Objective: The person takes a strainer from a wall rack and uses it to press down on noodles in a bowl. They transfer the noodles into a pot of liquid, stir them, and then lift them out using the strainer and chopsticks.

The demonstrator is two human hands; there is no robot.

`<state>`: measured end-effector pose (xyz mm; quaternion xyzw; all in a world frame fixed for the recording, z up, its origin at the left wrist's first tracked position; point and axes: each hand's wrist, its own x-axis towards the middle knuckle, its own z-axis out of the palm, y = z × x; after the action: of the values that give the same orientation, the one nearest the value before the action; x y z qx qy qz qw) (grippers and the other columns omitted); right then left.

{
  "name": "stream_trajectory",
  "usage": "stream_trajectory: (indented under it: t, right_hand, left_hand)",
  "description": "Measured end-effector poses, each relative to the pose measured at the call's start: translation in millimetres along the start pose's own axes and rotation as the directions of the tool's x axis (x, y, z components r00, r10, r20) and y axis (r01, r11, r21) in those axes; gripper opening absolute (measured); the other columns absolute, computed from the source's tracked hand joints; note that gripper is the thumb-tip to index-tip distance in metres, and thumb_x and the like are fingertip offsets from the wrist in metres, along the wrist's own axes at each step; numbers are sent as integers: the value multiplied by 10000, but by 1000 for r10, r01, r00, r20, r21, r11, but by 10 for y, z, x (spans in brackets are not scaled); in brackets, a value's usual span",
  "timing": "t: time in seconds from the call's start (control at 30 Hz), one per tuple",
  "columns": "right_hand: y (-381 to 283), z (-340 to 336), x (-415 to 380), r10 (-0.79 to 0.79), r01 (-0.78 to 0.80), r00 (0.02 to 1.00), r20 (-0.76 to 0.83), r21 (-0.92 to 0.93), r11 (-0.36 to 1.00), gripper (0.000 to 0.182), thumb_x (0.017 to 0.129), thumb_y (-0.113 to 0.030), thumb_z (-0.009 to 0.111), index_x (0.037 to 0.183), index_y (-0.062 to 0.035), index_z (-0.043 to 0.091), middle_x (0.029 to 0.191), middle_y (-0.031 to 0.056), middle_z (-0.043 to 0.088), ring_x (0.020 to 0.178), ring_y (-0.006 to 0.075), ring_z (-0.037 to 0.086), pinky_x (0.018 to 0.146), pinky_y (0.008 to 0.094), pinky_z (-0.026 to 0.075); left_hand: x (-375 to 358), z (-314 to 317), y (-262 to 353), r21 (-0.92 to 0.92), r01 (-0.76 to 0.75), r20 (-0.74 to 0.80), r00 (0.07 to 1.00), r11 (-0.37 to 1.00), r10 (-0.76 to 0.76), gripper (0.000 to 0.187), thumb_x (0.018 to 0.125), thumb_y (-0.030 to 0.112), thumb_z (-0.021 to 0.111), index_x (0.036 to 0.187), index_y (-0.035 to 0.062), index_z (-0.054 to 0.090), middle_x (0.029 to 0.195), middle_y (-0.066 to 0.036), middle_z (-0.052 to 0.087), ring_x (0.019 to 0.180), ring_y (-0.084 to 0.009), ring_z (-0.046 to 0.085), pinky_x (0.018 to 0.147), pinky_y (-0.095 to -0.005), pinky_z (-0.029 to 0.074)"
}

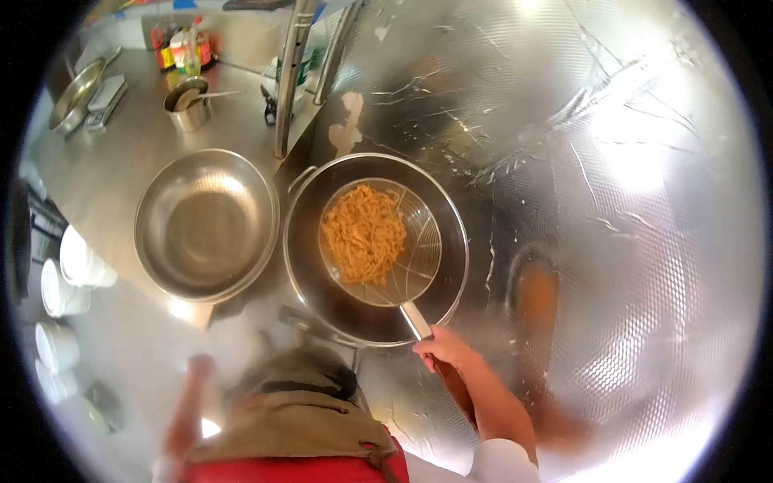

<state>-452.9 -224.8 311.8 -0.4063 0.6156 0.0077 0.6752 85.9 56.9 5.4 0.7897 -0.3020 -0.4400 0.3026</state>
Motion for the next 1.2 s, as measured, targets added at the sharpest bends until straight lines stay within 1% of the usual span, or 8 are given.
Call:
stream_trajectory:
  t: [0.2, 0.47, 0.57, 0.67, 0.8, 0.87, 1.0, 1.2]
  right_hand:
    - [220, 661, -151, -5, 41, 993, -119, 307, 951, 160, 794, -50, 652, 847, -61, 502, 554, 61, 504, 429, 172, 513, 397, 333, 433]
    - [257, 1232, 1, -88, 144, 967, -240, 228, 963, 158, 831, -127, 638, 776, -51, 512, 547, 58, 532, 420, 170, 508, 405, 317, 415]
    - [129, 1374, -7, -108, 166, 970, -219, 268, 949, 200, 831, -132, 638, 702, -44, 513, 533, 68, 521, 421, 170, 498, 411, 312, 410]
    - [243, 1464, 33, -168, 235, 957, -238, 288, 928, 193, 810, -147, 646, 722, -15, 535, 547, 81, 534, 424, 192, 527, 420, 329, 432]
    - [94, 1508, 13, -206, 264, 948, -244, 236, 935, 207, 830, -155, 634, 710, -9, 550, 541, 91, 543, 416, 208, 529, 423, 340, 435]
    - [-163, 1492, -7, -199, 248, 945, -260, 171, 954, 277, 844, -163, 625, 620, -11, 565, 530, 97, 560, 428, 214, 559, 429, 346, 437]
    - [-530, 1430, 111, -104, 204, 949, -297, 329, 922, 284, 854, -159, 631, 622, -41, 517, 530, 77, 515, 434, 193, 523, 428, 324, 404]
    - [-629, 1542, 46, -100, 241, 934, -343, 399, 885, 239, 843, -147, 643, 659, -35, 538, 551, 73, 526, 432, 188, 501, 425, 322, 405]
  left_hand:
    - [352, -269, -795, -26, 50, 142, 989, 998, -46, 83, 812, 62, 522, 795, 8, 583, 618, -84, 587, 479, -168, 554, 403, -289, 408]
    - [402, -510, -700, 70, 115, 304, 944, 991, -131, 80, 822, 72, 538, 756, 51, 579, 618, -68, 568, 471, -158, 524, 387, -302, 386]
    - [408, -472, -244, 152, -193, 360, 924, 969, 127, 152, 837, 128, 557, 734, 34, 617, 630, -59, 581, 493, -159, 530, 440, -306, 423]
    - [301, -456, 464, 22, -582, 436, 737, 813, 516, 185, 832, 174, 585, 835, 7, 663, 670, -73, 618, 555, -166, 565, 531, -304, 466]
    - [-282, -322, 2203, 56, -368, 677, 697, 928, 236, 302, 845, 262, 614, 967, -10, 661, 861, -140, 678, 803, -187, 641, 737, -316, 497]
    - [-417, -111, 2518, -28, -473, 689, 629, 881, 360, 319, 856, 280, 614, 998, -4, 643, 931, -150, 679, 872, -209, 647, 790, -328, 499]
    - [-520, 144, 2754, -97, -491, 772, 512, 865, 377, 323, 859, 288, 612, 1028, 14, 629, 960, -145, 678, 887, -239, 654, 805, -330, 503]
    - [-255, -1, 1983, 199, -518, 712, 660, 832, 240, 308, 846, 293, 606, 966, 12, 640, 957, -154, 675, 839, -290, 647, 757, -348, 509]
